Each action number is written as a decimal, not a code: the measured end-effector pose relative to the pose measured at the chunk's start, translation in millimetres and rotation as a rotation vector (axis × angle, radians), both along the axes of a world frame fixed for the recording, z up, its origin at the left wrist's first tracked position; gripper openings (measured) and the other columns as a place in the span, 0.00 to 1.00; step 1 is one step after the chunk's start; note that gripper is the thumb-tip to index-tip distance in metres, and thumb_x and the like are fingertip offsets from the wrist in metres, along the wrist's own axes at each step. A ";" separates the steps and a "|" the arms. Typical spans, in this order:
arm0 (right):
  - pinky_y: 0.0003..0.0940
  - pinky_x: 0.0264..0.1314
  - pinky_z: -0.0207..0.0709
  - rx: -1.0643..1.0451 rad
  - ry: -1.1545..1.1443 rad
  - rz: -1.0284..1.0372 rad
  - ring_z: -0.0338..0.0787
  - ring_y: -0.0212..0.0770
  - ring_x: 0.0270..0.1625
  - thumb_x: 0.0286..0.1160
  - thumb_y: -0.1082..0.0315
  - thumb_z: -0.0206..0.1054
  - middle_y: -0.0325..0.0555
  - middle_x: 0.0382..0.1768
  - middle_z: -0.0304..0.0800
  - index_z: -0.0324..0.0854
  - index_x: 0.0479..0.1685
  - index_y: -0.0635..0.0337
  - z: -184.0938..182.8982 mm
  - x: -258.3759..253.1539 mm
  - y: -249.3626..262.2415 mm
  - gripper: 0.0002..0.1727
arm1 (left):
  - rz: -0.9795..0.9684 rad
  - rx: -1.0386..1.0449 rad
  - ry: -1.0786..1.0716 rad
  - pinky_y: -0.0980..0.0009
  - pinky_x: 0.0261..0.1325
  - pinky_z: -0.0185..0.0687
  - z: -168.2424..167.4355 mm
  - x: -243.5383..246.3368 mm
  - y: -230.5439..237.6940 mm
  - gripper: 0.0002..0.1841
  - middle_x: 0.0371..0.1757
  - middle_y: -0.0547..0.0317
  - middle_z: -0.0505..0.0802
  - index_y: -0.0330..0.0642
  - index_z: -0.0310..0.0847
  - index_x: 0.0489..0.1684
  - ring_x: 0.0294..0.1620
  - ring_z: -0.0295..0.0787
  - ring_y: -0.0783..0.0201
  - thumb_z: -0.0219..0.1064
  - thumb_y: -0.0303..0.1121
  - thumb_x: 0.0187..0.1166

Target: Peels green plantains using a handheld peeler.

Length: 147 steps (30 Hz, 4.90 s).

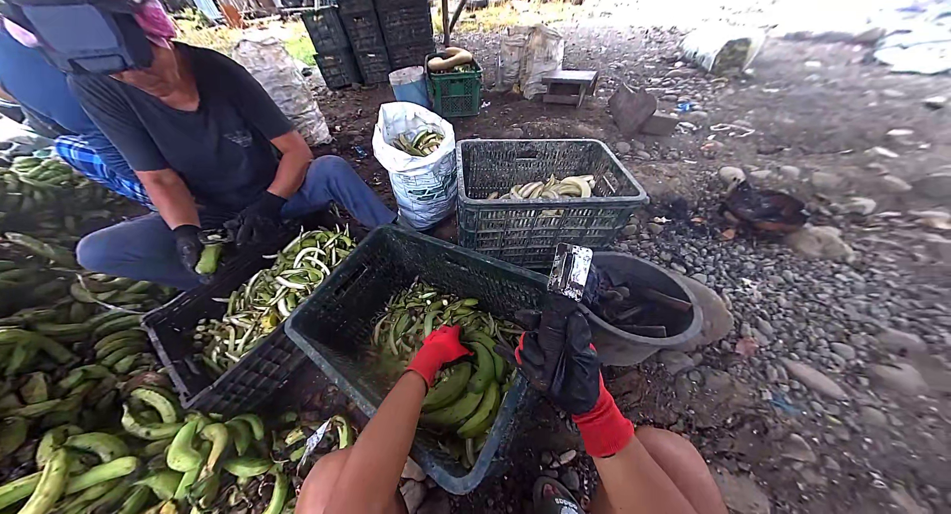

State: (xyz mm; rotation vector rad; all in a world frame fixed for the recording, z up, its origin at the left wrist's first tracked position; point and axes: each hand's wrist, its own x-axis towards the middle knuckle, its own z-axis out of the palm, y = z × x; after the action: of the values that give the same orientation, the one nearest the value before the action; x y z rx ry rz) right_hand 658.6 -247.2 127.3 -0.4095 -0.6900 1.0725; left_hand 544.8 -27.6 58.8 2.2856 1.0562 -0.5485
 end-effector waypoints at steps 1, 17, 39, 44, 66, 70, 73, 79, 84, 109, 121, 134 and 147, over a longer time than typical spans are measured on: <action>0.30 0.33 0.83 0.000 -0.012 0.007 0.81 0.30 0.21 0.71 0.27 0.63 0.30 0.19 0.81 0.84 0.65 0.57 -0.5 0.0 -0.5 0.42 | 0.014 -0.025 -0.078 0.38 0.75 0.70 4.5 -0.9 -0.9 0.28 0.71 0.36 0.84 0.39 0.77 0.73 0.74 0.78 0.39 0.72 0.40 0.75; 0.53 0.74 0.77 -0.607 -1.444 -0.317 0.91 0.49 0.64 0.70 0.50 0.75 0.55 0.57 0.94 0.86 0.64 0.62 22.0 -41.6 37.4 0.29 | 0.500 -0.492 -1.219 0.76 0.58 0.82 72.8 -79.7 -59.3 0.28 0.57 0.53 0.87 0.27 0.64 0.77 0.51 0.85 0.73 0.62 0.16 0.75; 0.65 0.84 0.62 -0.798 -1.832 -0.427 0.92 0.59 0.60 0.63 0.46 0.74 0.58 0.48 0.96 0.89 0.58 0.61 81.2 -71.1 -17.9 0.30 | -0.063 0.544 -0.359 0.37 0.84 0.54 67.7 -124.3 -0.7 0.31 0.77 0.33 0.80 0.33 0.73 0.79 0.81 0.71 0.34 0.61 0.44 0.81; 0.61 0.56 0.81 -0.850 -1.283 -0.725 0.91 0.55 0.51 0.62 0.56 0.82 0.61 0.48 0.91 0.83 0.60 0.67 98.2 -43.1 -4.7 0.31 | 0.493 0.599 -0.835 0.35 0.75 0.67 99.5 -135.5 10.8 0.31 0.72 0.22 0.79 0.26 0.59 0.84 0.74 0.76 0.28 0.61 0.31 0.83; 0.55 0.77 0.74 -0.756 -1.561 -0.161 0.87 0.52 0.70 0.68 0.52 0.78 0.55 0.64 0.90 0.79 0.75 0.57 63.3 -83.8 80.5 0.35 | 0.405 -0.183 -1.331 0.72 0.74 0.73 83.7 -103.3 -38.2 0.26 0.72 0.42 0.80 0.27 0.59 0.83 0.70 0.78 0.68 0.48 0.34 0.90; 0.56 0.76 0.73 -0.949 -1.420 -0.211 0.86 0.55 0.70 0.68 0.54 0.79 0.60 0.63 0.89 0.80 0.72 0.62 57.2 -65.6 73.3 0.34 | 0.788 0.095 -1.093 0.49 0.87 0.59 80.4 -116.5 -31.6 0.39 0.86 0.32 0.68 0.34 0.49 0.92 0.87 0.64 0.44 0.57 0.48 0.88; 0.48 0.76 0.75 -0.824 -1.267 -0.343 0.88 0.48 0.67 0.67 0.54 0.80 0.57 0.62 0.90 0.80 0.72 0.64 51.9 -65.6 68.4 0.34 | 0.986 -0.261 -0.964 0.43 0.71 0.76 70.7 -125.9 -38.5 0.32 0.83 0.41 0.73 0.51 0.51 0.93 0.76 0.75 0.47 0.45 0.54 0.93; 0.27 0.72 0.80 -0.374 -1.083 -0.086 0.88 0.24 0.62 0.66 0.59 0.80 0.43 0.61 0.92 0.80 0.73 0.62 39.2 -72.8 64.0 0.34 | 0.488 -1.013 -1.469 0.65 0.46 0.92 74.7 -118.7 -48.2 0.22 0.47 0.58 0.94 0.46 0.62 0.76 0.45 0.94 0.63 0.44 0.48 0.92; 0.48 0.73 0.77 -0.577 -1.488 0.007 0.89 0.45 0.64 0.73 0.56 0.75 0.53 0.61 0.91 0.80 0.73 0.58 49.6 -69.8 52.2 0.29 | 1.202 -0.424 -1.522 0.65 0.27 0.87 90.8 -116.5 -19.8 0.14 0.29 0.52 0.89 0.34 0.78 0.50 0.24 0.88 0.63 0.52 0.36 0.92; 0.75 0.90 0.29 -0.641 -1.982 0.025 0.76 0.61 0.81 0.81 0.53 0.64 0.61 0.76 0.79 0.62 0.92 0.38 45.1 -94.9 56.1 0.37 | 1.206 -0.086 -1.271 0.65 0.49 0.82 77.6 -130.4 -12.3 0.22 0.50 0.46 0.86 0.34 0.74 0.71 0.42 0.83 0.63 0.43 0.40 0.96; 0.73 0.91 0.27 -0.684 -1.943 0.042 0.77 0.58 0.80 0.84 0.51 0.59 0.58 0.74 0.81 0.63 0.91 0.39 35.9 -83.4 61.7 0.34 | 1.027 -0.135 -1.204 0.68 0.55 0.82 64.5 -111.2 -30.9 0.19 0.55 0.43 0.85 0.30 0.71 0.72 0.49 0.83 0.63 0.45 0.33 0.95; 0.76 0.90 0.25 -0.702 -1.959 0.048 0.78 0.59 0.80 0.82 0.54 0.60 0.58 0.74 0.81 0.62 0.91 0.38 39.3 -81.2 73.3 0.34 | 1.171 -0.398 -1.430 0.67 0.42 0.83 55.9 -101.5 -30.6 0.17 0.43 0.52 0.84 0.35 0.71 0.67 0.38 0.82 0.65 0.44 0.37 0.96; 0.66 0.93 0.40 -0.815 -1.748 0.034 0.77 0.52 0.82 0.92 0.45 0.48 0.52 0.76 0.82 0.64 0.90 0.40 40.1 -65.2 74.7 0.30 | 1.051 -0.225 -1.440 0.71 0.41 0.84 77.4 -117.1 -13.8 0.22 0.51 0.51 0.88 0.38 0.69 0.78 0.39 0.86 0.69 0.43 0.41 0.96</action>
State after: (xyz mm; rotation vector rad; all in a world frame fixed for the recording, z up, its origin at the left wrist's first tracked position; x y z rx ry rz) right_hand 593.3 -172.5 167.4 -2.1600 -1.7268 0.7659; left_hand 427.7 -41.4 136.1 1.0476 1.0218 1.1501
